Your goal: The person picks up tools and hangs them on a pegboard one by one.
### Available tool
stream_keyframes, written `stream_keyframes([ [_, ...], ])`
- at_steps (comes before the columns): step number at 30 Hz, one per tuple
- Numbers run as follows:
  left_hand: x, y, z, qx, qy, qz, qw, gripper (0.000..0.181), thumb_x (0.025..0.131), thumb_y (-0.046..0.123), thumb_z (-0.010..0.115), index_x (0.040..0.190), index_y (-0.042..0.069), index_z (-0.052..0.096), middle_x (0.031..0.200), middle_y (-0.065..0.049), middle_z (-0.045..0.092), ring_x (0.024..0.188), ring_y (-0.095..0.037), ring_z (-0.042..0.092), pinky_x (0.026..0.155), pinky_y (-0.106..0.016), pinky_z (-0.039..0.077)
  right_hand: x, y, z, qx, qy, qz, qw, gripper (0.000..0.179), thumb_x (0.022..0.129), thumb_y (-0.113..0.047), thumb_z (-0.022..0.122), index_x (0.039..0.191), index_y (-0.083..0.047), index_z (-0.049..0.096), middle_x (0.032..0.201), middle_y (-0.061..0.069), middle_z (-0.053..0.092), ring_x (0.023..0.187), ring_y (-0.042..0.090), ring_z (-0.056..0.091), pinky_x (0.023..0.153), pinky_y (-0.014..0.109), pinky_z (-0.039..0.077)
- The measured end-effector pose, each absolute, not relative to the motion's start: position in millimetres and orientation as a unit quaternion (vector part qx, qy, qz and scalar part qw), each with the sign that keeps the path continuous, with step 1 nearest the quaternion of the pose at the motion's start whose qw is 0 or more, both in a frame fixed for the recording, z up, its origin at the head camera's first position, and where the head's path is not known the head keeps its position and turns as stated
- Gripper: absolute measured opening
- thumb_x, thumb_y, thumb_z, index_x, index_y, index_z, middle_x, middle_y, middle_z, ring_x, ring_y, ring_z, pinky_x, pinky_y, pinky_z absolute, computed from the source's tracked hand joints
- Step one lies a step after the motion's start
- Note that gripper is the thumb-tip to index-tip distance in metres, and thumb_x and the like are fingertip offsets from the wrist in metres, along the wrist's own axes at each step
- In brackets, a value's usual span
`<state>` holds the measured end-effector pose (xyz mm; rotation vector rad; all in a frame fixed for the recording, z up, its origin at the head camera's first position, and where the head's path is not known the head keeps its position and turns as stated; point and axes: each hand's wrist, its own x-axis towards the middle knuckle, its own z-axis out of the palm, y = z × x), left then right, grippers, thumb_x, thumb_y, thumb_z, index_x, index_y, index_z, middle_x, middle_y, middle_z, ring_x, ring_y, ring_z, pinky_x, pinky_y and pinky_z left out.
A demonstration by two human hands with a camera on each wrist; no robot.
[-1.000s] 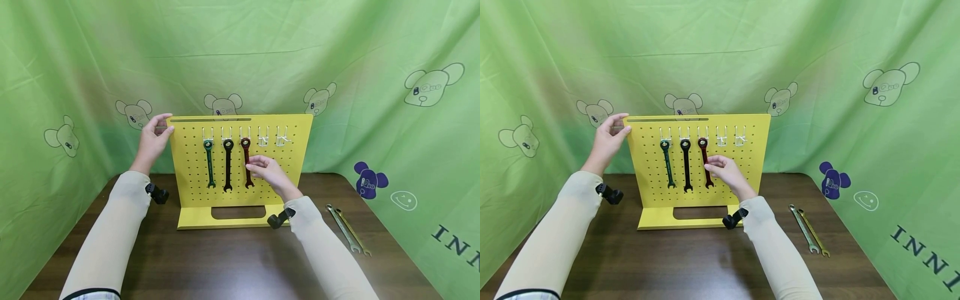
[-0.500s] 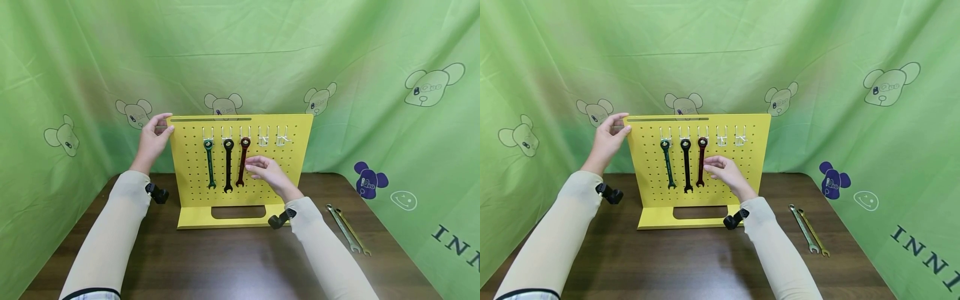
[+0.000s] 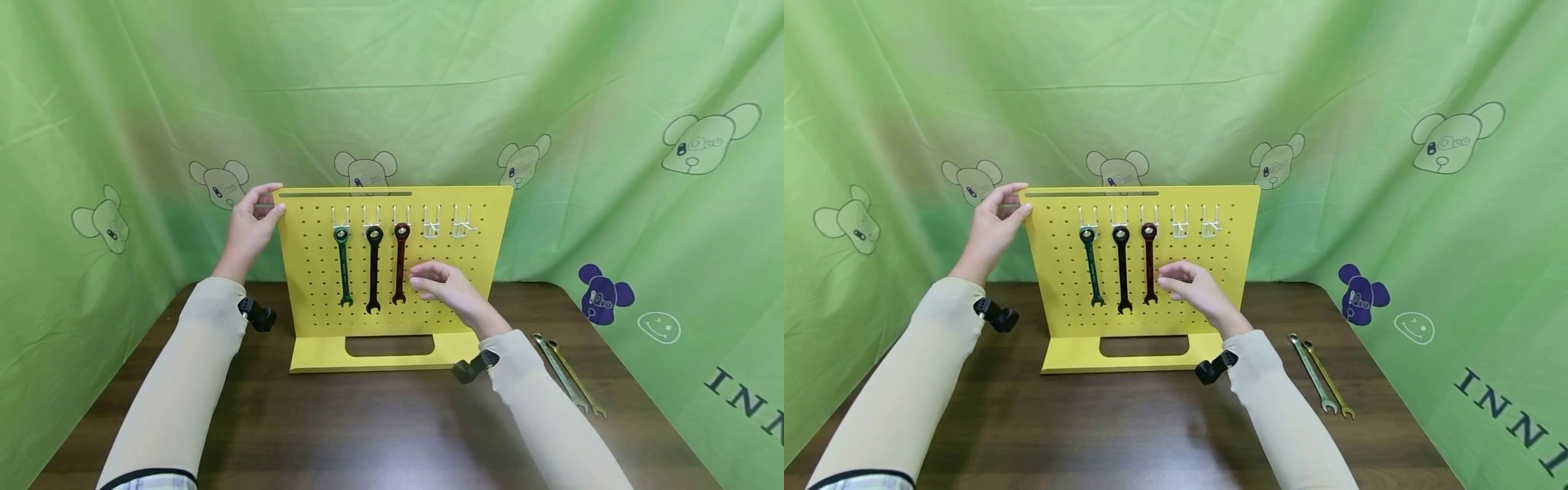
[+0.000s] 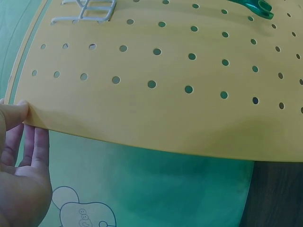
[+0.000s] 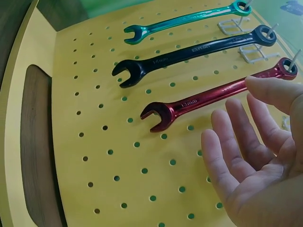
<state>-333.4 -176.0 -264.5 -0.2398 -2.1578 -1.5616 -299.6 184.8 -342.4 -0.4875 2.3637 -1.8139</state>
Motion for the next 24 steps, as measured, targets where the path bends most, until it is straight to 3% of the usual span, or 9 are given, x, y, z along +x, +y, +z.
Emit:
stream_keyframes([
  [5, -333.0, -176.3, -263.8, -0.088, -0.784, -0.569, 0.231, 0.038, 0.1, 0.013, 0.062, 0.138, 0.016, 0.058, 0.121, -0.009, 0.055, 0.105, -0.021, 0.055, 0.091, -0.034, 0.05, -295.0, 191.8, -343.7, -0.172, 0.788, -0.588, 0.063, 0.046, 0.098, -0.02, 0.067, 0.133, 0.007, 0.054, 0.13, 0.028, 0.056, 0.117, 0.038, 0.057, 0.096, 0.042, 0.053],
  [11, -332.8, -176.8, -264.5, -0.092, -0.783, -0.57, 0.232, 0.038, 0.101, 0.012, 0.062, 0.138, 0.015, 0.058, 0.12, -0.009, 0.055, 0.104, -0.02, 0.056, 0.089, -0.032, 0.05, -289.6, 203.4, -345.8, -0.172, 0.797, -0.575, 0.065, 0.047, 0.098, -0.022, 0.066, 0.132, 0.008, 0.053, 0.126, 0.031, 0.056, 0.117, 0.045, 0.055, 0.097, 0.053, 0.05],
  [24, -334.0, -177.0, -264.9, -0.104, -0.777, -0.575, 0.232, 0.038, 0.1, 0.01, 0.062, 0.138, 0.01, 0.057, 0.119, -0.011, 0.057, 0.103, -0.023, 0.056, 0.088, -0.031, 0.05, -282.3, 244.6, -359.2, -0.169, 0.827, -0.531, 0.071, 0.044, 0.099, -0.019, 0.064, 0.13, 0.01, 0.054, 0.121, 0.031, 0.058, 0.105, 0.037, 0.06, 0.086, 0.041, 0.056],
])
